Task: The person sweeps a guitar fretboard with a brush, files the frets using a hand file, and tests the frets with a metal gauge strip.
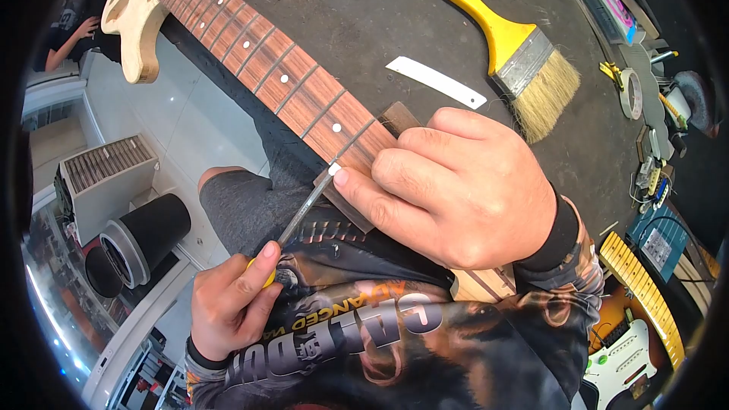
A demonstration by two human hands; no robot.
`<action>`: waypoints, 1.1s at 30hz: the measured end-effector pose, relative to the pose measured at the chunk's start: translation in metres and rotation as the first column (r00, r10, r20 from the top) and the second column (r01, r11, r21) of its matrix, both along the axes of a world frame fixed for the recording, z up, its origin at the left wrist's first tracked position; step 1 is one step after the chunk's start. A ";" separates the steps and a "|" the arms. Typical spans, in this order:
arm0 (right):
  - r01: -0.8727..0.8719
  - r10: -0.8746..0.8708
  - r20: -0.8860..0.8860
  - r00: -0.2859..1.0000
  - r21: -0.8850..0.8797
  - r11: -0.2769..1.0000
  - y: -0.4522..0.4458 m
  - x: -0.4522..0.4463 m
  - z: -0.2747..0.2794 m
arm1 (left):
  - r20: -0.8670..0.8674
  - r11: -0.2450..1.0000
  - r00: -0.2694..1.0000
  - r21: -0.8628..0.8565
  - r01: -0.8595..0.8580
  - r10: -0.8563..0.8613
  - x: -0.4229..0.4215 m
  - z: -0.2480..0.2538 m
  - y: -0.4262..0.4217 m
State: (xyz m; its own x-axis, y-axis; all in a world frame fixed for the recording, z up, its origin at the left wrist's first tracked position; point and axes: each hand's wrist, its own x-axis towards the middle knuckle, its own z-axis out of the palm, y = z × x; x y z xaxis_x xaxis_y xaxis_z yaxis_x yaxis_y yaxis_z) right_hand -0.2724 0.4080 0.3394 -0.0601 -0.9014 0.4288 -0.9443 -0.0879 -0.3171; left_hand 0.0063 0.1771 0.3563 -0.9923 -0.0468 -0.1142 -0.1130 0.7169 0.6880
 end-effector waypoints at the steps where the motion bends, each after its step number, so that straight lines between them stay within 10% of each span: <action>1: 0.002 -0.002 0.000 1.000 0.000 1.000 0.000 0.000 0.000 | -0.003 1.000 1.000 0.001 -0.001 0.001 -0.001 0.000 0.000; 33: 0.029 -0.028 0.020 0.999 -0.048 0.998 -0.001 -0.004 -0.003 | 0.071 1.000 0.997 -0.006 0.029 -0.028 -0.019 0.017 -0.002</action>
State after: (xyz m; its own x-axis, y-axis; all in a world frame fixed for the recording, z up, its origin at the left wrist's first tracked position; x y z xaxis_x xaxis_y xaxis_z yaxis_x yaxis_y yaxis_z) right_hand -0.2761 0.4068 0.3363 -0.0941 -0.8775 0.4703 -0.9402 -0.0769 -0.3317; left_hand -0.0124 0.1747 0.3737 -0.9827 -0.0198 -0.1843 -0.1410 0.7254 0.6737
